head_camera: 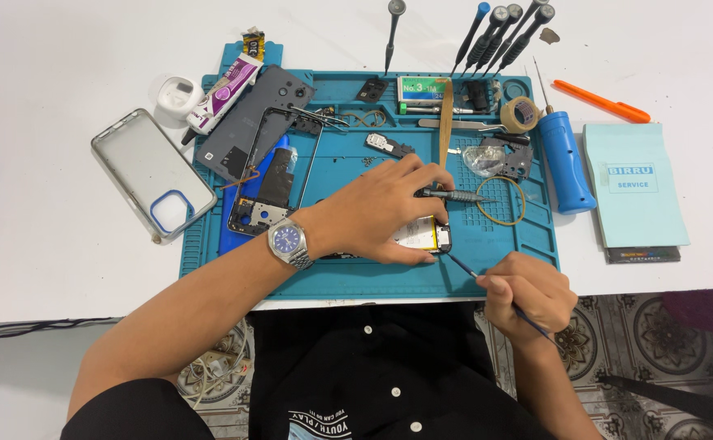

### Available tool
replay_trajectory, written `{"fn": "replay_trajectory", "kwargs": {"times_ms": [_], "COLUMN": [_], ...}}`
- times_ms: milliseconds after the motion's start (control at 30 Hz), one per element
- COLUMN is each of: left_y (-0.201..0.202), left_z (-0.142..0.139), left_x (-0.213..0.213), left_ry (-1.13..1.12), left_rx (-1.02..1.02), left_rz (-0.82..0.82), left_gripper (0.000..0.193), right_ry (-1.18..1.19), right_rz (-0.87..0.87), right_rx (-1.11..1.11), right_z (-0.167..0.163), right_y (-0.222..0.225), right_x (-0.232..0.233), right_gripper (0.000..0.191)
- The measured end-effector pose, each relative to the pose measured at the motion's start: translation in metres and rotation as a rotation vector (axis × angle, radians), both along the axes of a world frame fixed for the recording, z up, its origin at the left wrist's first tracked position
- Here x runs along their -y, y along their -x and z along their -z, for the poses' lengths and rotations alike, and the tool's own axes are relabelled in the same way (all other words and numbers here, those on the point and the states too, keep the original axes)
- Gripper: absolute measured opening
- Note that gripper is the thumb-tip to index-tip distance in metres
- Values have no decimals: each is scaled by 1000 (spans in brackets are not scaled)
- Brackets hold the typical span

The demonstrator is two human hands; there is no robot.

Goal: The person pries the battery out of an opened smartphone on a repair mat, first working a pry tool along the battery edge and then lifting and peeling the battery from the phone body by hand while holding the phone steady.

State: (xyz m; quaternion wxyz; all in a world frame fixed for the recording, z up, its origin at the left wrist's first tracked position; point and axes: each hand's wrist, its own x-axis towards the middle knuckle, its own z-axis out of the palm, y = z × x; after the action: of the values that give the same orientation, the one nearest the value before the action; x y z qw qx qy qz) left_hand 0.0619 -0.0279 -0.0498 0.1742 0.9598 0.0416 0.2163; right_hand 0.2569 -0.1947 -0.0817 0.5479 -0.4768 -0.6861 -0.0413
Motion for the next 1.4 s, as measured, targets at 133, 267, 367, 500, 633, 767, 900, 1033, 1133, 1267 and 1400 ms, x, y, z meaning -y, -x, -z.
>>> {"fn": "replay_trajectory", "kwargs": {"times_ms": [133,267,367,500,633,767,900,1033,1133,1267,1400], "left_y": [-2,-3,-3,-4,-3,-2,-2,-2,-2,-1,-1], "left_z": [1,3,4,5,3,2,2,2,2,2,3], "left_x": [0,0,0,0,0,-1,-1,-1,-1,-2,-2], "left_ry": [-1,12,12,31,26,17,15,7,8,13,15], "left_rx": [8,8,16,12,1,-8,0,0,-5,6,12], "left_rz": [-5,-18,-23,-19,-15,-14,-6,-9,-6,-4,-2], "left_gripper": [46,42,41,41,42,45,46,47,47,47,46], "right_ry": [-65,-77,-105,-143,-131,-59,42,76,97,82,79], "right_rz": [-71,-83,-88,-29,-125,-142,-12,-38,1,-2,-55], "right_rx": [66,122,160,213,65,-47,-65,-143,-107,-167,-250], "right_z": [-2,-4,-4,0,3,10,13,10,6,4,8], "right_y": [2,3,4,4,-4,-10,-11,-11,-11,-12,-13], "right_x": [-1,0,-1,0,-1,0,4,0,-1,-3,0], "right_gripper": [42,42,43,44,43,43,46,32,19,18,30]}}
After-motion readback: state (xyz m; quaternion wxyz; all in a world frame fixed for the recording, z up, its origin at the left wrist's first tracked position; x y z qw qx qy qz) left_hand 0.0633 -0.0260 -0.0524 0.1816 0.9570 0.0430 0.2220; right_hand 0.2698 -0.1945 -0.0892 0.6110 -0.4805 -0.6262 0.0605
